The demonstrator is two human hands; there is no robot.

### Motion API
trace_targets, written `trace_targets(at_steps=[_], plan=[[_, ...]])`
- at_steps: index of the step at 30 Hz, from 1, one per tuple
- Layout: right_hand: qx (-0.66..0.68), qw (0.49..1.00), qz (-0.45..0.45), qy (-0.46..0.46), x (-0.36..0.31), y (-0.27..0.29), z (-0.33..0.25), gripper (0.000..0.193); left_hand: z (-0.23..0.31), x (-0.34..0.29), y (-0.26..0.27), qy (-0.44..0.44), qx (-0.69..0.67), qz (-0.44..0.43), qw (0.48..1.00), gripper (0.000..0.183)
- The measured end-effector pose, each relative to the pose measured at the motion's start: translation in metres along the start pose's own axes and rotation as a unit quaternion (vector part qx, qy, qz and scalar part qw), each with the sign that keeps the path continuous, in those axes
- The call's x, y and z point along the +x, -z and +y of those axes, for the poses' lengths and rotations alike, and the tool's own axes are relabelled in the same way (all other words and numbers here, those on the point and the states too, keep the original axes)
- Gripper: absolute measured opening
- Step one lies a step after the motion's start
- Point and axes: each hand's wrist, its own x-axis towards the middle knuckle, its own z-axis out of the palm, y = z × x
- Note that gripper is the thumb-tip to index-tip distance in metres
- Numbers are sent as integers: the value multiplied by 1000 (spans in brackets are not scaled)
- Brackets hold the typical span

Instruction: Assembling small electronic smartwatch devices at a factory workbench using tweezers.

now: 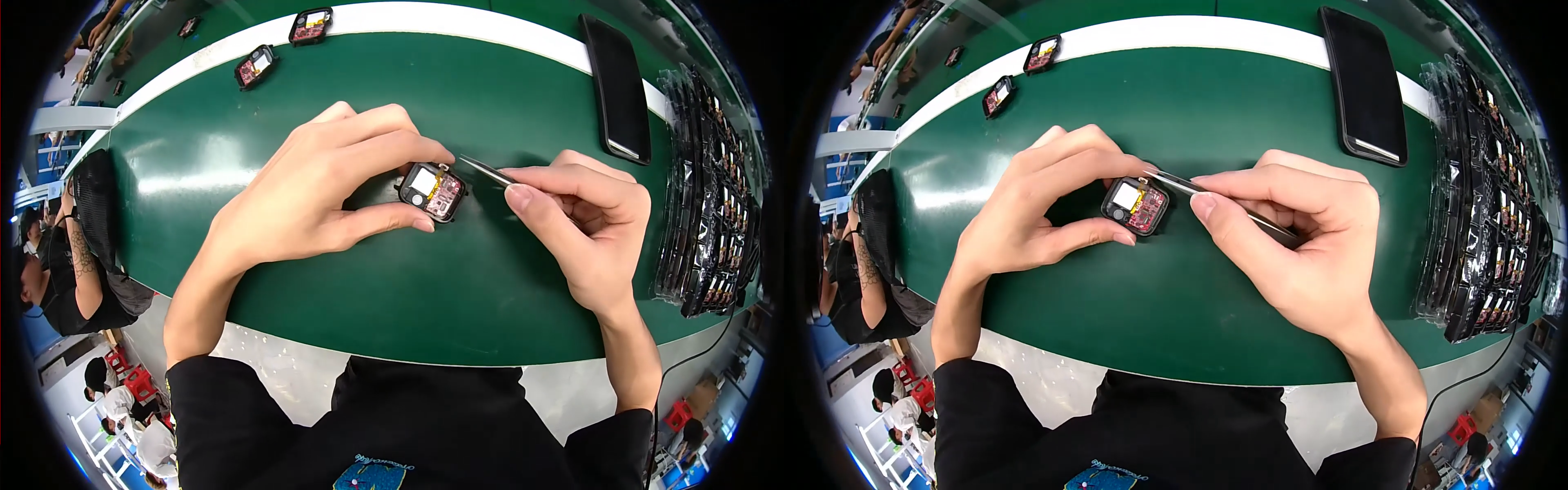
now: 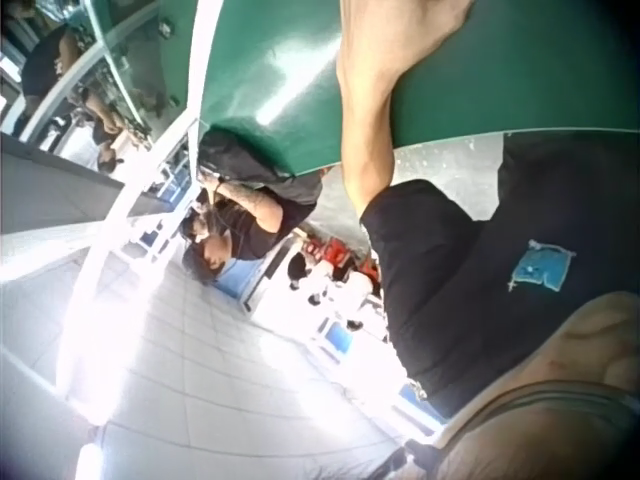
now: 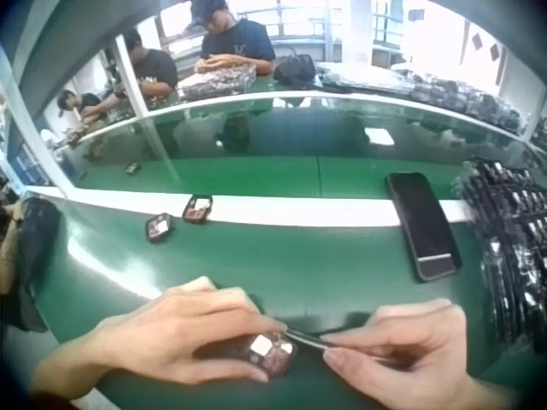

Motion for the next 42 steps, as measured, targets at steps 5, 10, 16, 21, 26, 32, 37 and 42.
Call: trace_targets(at_steps=[5,10,16,21,26,32,37,42], plan=[[-114,991,-25,65,2,0,1,12,-11,4,-8,-34,-21,39,998,62],[-153,980,-63,109,4,-2,3,15,-12,6,-8,-33,-24,30,999,63],[-159,978,-43,130,3,-6,8,15,-11,6,-8,-34,-23,31,999,62],[-165,975,-38,141,3,-6,8,14,-11,6,-8,-25,-21,30,999,63],[-168,973,-35,156,5,-7,9,14,-11,7,-8,-21,-19,36,999,63],[-175,968,-16,177,4,-7,12,13,-5,8,-8,10,-32,39,999,65],[-187,958,10,219,1,-8,15,19,-3,6,-7,47,-44,38,997,62],[-232,941,9,246,2,-6,13,24,-2,8,-7,37,-27,41,998,58]])
